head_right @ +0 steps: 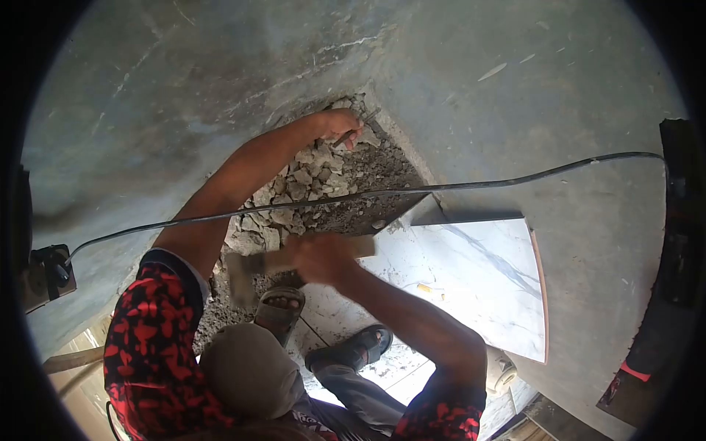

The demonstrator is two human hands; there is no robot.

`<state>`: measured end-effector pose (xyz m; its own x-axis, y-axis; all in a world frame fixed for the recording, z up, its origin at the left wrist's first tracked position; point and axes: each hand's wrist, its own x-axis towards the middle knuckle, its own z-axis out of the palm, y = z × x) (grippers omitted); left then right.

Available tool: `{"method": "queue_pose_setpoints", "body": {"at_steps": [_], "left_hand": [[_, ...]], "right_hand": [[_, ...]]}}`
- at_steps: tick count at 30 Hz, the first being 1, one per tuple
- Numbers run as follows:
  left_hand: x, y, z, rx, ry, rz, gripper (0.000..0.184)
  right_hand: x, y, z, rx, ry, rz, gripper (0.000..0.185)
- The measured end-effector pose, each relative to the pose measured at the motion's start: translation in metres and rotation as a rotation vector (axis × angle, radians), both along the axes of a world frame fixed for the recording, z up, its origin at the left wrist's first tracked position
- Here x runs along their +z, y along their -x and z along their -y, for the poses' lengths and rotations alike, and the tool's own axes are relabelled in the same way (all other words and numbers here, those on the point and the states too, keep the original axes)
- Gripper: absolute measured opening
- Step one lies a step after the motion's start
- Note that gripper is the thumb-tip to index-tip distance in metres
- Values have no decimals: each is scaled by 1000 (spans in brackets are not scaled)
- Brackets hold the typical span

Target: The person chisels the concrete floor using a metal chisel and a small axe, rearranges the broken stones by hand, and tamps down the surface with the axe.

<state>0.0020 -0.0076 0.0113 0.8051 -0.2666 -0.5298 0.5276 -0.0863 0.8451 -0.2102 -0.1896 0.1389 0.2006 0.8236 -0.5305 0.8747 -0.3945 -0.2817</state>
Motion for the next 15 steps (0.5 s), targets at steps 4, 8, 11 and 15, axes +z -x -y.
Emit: {"method": "queue_pose_setpoints", "body": {"at_steps": [4,8,11,15], "left_hand": [[9,8,6,81,43,-46,29],[-20,1,-4,-132,11,214,26],[11,8,5,-20,-62,-6,28],[-4,2,5,-9,-45,9,28]], "right_hand": [[-51,-58,32,84,-288,20,19],[-25,-84,36,-226,-136,224,24],[-14,-15,19,23,-204,182,23],[6,-54,14,-11,-138,-143,27]]}}
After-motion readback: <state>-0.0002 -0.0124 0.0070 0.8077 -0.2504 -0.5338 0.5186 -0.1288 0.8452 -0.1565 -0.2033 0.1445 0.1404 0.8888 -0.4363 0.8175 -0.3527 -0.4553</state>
